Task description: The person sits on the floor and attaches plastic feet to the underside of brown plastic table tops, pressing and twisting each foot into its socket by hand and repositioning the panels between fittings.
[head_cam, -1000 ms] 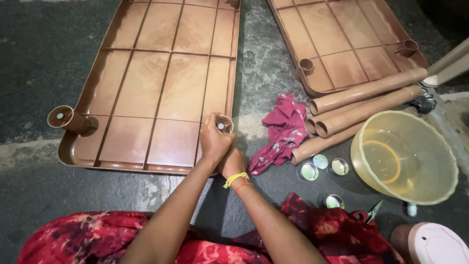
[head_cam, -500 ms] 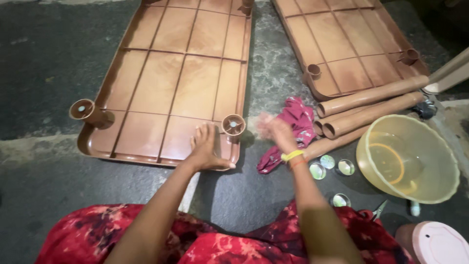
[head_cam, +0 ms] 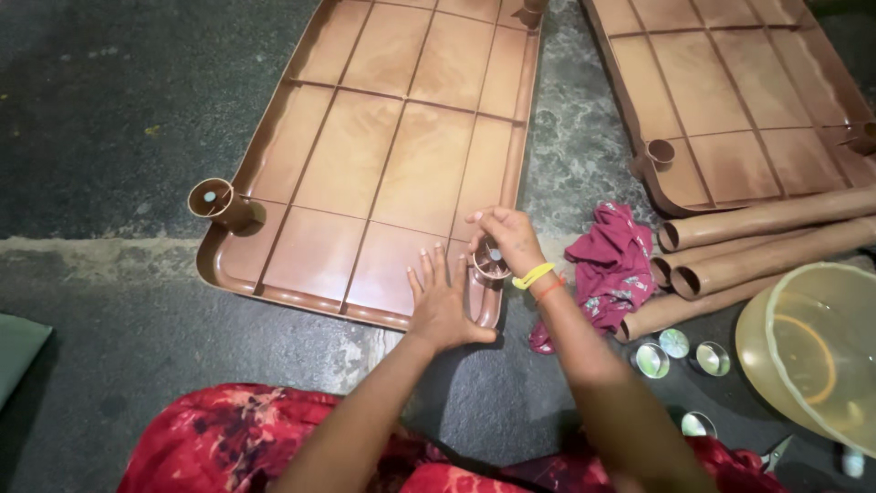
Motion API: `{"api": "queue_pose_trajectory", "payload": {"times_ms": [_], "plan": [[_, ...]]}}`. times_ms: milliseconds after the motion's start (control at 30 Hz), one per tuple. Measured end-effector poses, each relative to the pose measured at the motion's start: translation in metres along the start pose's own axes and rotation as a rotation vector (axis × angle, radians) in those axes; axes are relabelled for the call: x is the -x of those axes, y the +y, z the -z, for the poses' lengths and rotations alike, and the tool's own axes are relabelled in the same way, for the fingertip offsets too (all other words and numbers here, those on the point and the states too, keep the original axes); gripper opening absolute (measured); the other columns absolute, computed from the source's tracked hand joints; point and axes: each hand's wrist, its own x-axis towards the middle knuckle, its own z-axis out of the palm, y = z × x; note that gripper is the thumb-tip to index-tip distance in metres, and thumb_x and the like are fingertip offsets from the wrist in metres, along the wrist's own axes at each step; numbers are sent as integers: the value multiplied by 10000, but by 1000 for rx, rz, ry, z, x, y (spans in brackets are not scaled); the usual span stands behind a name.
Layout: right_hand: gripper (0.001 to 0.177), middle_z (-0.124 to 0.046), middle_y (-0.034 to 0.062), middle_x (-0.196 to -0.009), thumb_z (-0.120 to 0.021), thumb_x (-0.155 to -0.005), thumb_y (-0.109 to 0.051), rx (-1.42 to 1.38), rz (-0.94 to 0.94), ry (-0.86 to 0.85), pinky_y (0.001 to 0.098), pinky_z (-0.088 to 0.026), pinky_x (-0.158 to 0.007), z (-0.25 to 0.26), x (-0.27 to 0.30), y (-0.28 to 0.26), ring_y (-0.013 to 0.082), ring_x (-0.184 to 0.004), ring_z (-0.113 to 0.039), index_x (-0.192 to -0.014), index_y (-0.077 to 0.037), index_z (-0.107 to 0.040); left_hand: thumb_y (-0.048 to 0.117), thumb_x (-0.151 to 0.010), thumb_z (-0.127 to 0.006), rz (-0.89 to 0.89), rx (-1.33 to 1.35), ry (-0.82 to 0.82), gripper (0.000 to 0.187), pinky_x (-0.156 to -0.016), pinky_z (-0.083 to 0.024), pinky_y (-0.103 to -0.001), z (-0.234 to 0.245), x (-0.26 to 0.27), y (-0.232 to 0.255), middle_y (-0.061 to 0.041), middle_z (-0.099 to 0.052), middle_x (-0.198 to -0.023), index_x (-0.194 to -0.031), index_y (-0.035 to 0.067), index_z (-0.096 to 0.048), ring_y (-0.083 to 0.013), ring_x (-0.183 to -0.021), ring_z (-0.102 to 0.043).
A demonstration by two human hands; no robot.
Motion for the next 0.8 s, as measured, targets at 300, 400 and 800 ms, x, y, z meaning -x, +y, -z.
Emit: {"api": "queue_pose_trajectory", "payload": {"times_ms": [300,400,800], "plan": [[306,-639,93,-678,-612,-998,-178,-141,27,377,328,-583,-543,-7,-6,21,184,-561,-667,-1228,25,-617,644,-471,-926,14,2,-19,1468,-1192,10,-676,12,3,2,-322,15,-1659,-1595,17,-219,-512,-1534,91],[326,-641,95,-704,-579,-1008,-190,-183,64,476,335,-602,-551,-7,-7,27,187,-581,-680,-1262,16,-580,661,-477,-913,1,4,-42,1462,-1205,15,-662,12,0,0,-316,31,-1667,-1599,33,-218,-500,-1541,98],[480,-651,159,-1114,-684,-880,-429,1316,1013,-526,378,-572,-746,13,27,-69,324,-898,-697,-1183,-68,-594,682,-505,-893,-8,-3,-67,1488,-1193,35,-672,9,-1,-3,-321,50,-1663,-1624,47,-144,-510,-1531,113]]}}
